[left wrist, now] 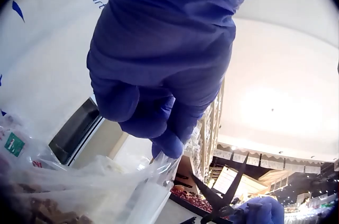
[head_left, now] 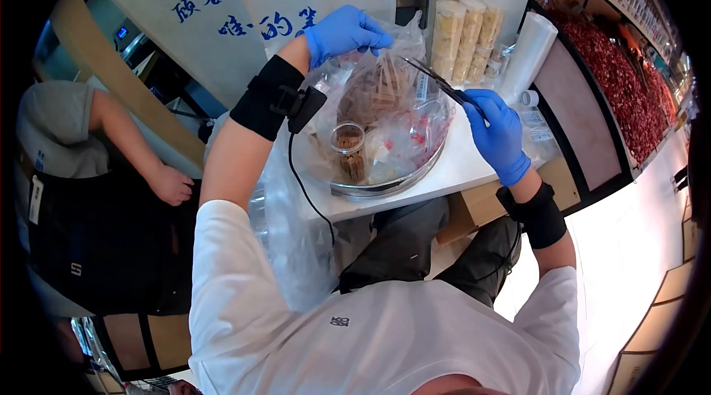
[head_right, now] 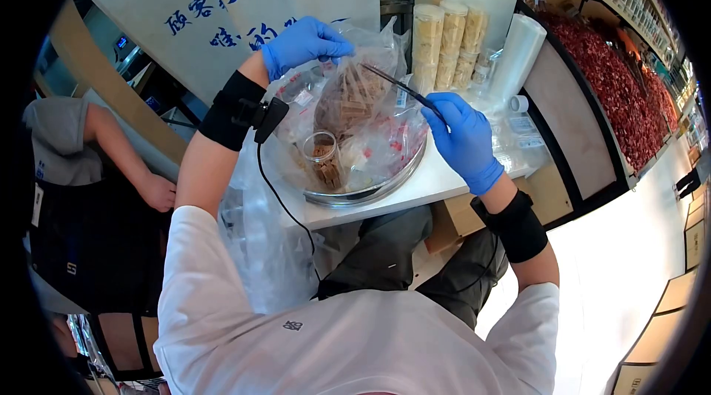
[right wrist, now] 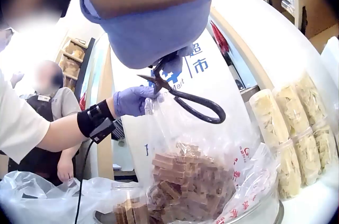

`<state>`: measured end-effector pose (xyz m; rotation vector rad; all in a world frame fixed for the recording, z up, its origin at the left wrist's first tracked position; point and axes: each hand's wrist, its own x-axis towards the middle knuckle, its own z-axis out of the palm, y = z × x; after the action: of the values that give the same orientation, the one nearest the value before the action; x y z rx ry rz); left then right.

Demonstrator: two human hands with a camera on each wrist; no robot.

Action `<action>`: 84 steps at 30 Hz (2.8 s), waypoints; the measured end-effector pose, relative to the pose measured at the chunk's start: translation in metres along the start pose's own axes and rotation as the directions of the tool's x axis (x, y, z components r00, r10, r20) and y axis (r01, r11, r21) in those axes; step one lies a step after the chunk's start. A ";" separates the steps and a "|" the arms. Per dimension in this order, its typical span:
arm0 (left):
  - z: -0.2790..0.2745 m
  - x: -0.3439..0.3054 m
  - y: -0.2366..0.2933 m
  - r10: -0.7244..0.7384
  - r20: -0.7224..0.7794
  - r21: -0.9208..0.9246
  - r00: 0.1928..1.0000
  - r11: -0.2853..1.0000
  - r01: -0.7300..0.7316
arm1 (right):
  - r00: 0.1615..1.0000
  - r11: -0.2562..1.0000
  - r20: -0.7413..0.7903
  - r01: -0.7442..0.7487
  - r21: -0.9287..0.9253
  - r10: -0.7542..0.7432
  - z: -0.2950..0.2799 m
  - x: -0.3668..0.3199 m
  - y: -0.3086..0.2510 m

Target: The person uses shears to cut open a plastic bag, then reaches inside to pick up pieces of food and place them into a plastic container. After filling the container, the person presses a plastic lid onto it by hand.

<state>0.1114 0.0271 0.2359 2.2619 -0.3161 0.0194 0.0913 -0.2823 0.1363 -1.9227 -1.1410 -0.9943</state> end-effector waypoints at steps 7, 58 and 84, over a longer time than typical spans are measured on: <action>0.005 0.006 0.004 0.013 0.014 0.028 1.000 1.000 -0.013 | 0.981 0.980 0.144 0.151 -0.129 -0.132 0.012 0.012 0.003; 0.004 -0.005 0.010 0.080 0.034 -0.077 0.996 0.994 -0.077 | 0.981 0.979 0.089 0.179 -0.099 -0.171 0.033 0.023 -0.011; 0.003 -0.009 -0.015 0.080 -0.030 -0.203 0.996 0.975 -0.084 | 0.634 0.408 0.447 -0.762 0.503 0.632 0.012 0.006 -0.001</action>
<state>0.1064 0.0364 0.2215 2.0425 -0.3819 0.0527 0.0954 -0.2697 0.1357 -1.6212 -0.5020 0.1024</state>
